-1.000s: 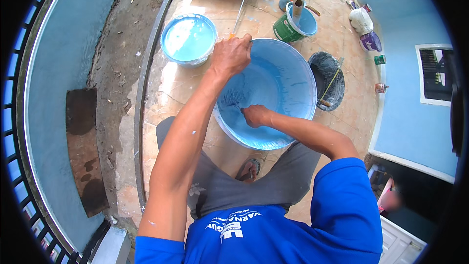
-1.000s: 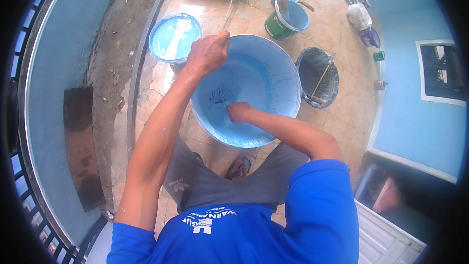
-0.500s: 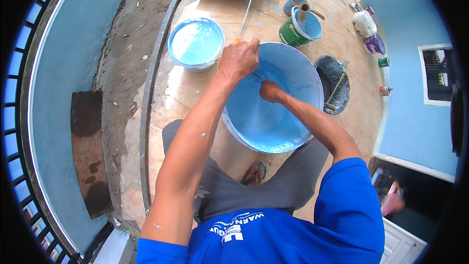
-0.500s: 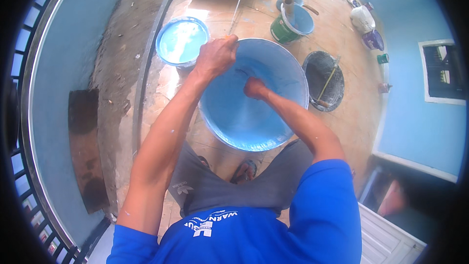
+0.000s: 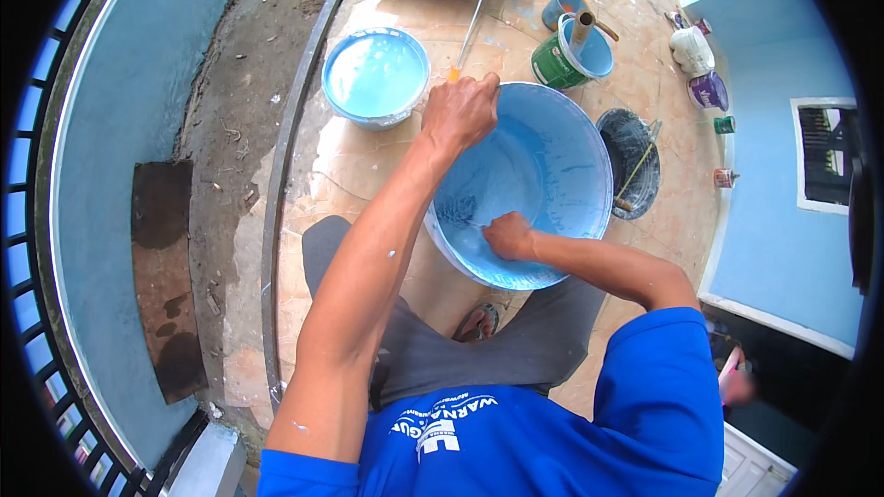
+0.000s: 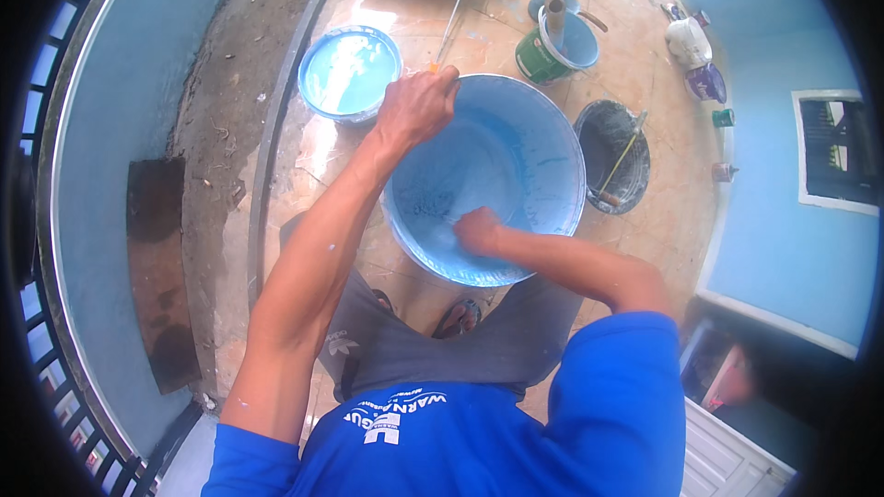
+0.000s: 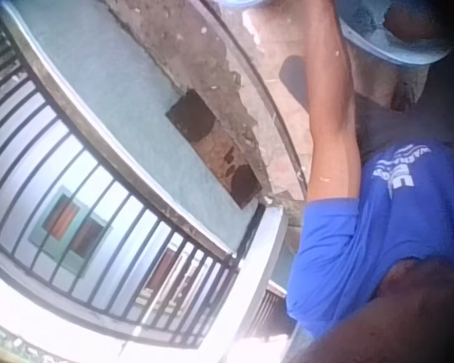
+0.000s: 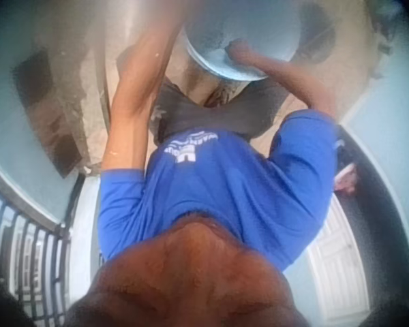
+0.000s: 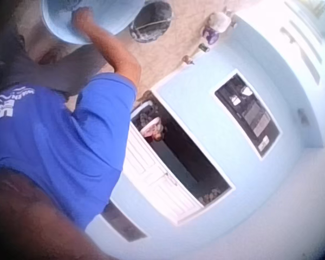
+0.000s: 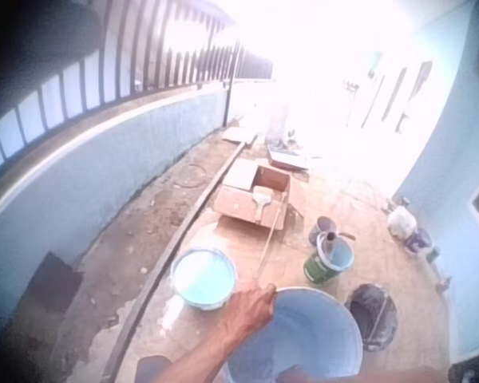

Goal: The person mixes light blue paint in a large bucket using a long-handled stirrer. They hold the bucket with one hand and stir with the other, occasionally scraping the sides to incorporate the paint. The person briefly reaches for a hose in a nearby bucket before resuming stirring.

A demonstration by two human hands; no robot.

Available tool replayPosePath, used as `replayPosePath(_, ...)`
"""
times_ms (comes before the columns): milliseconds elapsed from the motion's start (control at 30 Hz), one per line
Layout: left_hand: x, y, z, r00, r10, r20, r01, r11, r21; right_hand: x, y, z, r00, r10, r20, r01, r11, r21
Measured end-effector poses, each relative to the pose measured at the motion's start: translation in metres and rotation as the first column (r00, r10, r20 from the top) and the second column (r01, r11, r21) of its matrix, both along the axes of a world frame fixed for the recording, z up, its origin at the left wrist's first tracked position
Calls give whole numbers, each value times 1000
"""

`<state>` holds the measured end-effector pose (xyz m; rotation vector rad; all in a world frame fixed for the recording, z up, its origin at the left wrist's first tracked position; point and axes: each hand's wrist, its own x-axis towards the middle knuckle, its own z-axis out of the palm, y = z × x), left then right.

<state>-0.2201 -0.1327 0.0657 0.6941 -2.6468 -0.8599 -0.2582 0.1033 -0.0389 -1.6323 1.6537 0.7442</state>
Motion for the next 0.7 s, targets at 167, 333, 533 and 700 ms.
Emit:
replayPosePath(167,-3,3,5,1000,-1,15,1,1000,-5,-60,7,-1,939,235,-252,-268,958,-102)
replayPosePath(333,0,0,1,1000,17,0,-17,999,-28,-93,-50,6,945,61,-321,-189,904,-384)
replayPosePath(533,-1,1,2,1000,14,-16,-15,999,-29,-82,-62,-11,958,-43,-283,-62,933,-354)
replayPosePath(700,0,0,1,1000,3,19,-2,1000,-26,-80,-27,-20,975,-29,-222,8,996,-93)
